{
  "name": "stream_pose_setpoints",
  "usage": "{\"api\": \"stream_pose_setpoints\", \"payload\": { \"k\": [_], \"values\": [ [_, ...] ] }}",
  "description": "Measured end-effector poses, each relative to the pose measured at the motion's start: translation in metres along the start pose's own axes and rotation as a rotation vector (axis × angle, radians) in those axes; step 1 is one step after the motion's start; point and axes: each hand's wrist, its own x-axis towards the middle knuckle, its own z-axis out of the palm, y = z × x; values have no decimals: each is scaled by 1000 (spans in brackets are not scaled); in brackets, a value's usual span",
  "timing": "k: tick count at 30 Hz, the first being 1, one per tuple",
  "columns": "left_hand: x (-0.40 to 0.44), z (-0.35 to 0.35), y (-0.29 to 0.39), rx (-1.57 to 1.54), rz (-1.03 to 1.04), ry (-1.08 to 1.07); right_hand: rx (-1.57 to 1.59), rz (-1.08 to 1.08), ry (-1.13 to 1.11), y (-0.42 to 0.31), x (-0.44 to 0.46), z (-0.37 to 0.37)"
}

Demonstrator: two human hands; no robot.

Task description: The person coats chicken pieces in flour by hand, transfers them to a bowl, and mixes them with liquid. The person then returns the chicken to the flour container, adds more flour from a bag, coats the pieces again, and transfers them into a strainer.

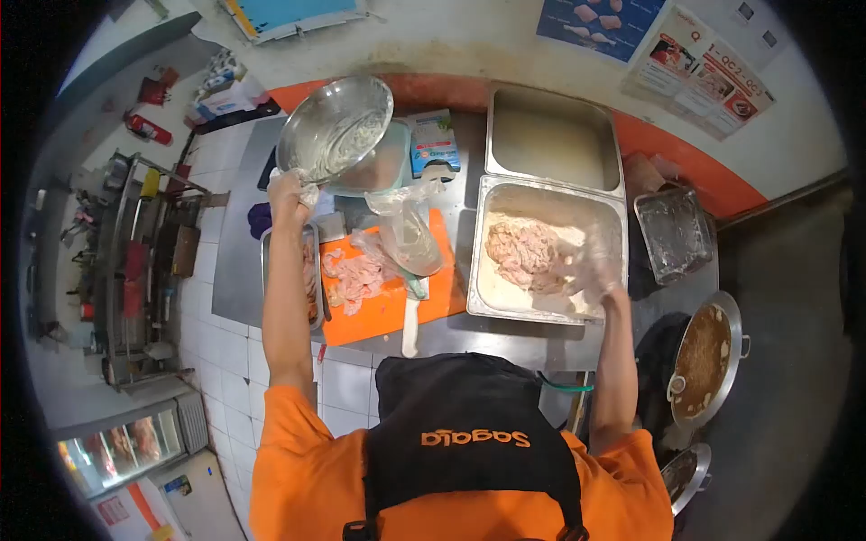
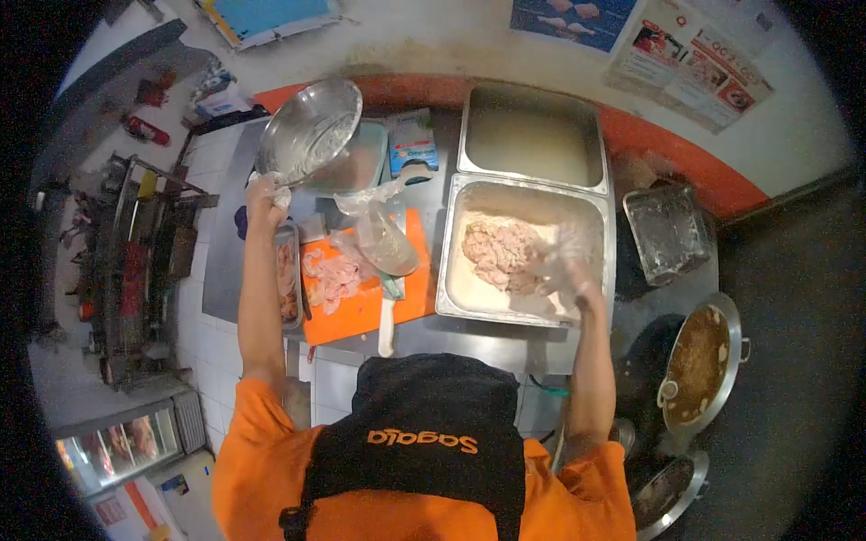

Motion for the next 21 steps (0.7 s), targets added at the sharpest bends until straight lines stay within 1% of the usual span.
{"api": "stream_pose_setpoints", "payload": {
  "k": [1,3,4,6,7,9,10,11,12,13,15,17,18,19,20,21],
  "values": [
    [2,-3,-7,39,-16,19,228,86,-29,-10,-9,3],
    [15,2,-19,117,-33,31,294,-13,-54,-42,-32,7],
    [26,-2,-24,129,-106,-12,305,-83,-56,-57,-44,13],
    [64,-27,-55,249,-99,-79,213,-282,-47,-77,-61,33],
    [67,-33,-59,307,-91,-101,150,-354,61,-77,-57,37],
    [59,-35,-54,472,26,-68,26,-506,273,-70,-45,43],
    [50,-38,-50,562,83,-59,-69,-384,295,-54,-39,41],
    [62,-61,-59,763,488,-126,-162,-262,318,-27,-29,32],
    [52,-66,-55,831,679,-128,-255,-138,339,-1,-20,24],
    [27,-59,-43,854,789,-146,-259,-118,368,12,-15,23],
    [-36,-34,-22,866,683,-335,-216,-104,410,31,-9,23],
    [-84,-15,-13,944,531,-588,-123,-121,436,42,-6,24],
    [-95,-10,-16,951,469,-669,-92,-138,404,40,-2,26],
    [-88,-13,-29,929,473,-707,-60,-157,375,40,-1,28],
    [-73,-17,-58,903,479,-748,-5,-298,390,42,-1,39],
    [-69,-16,-68,869,453,-768,-41,-273,348,38,-2,47]
  ]
}}
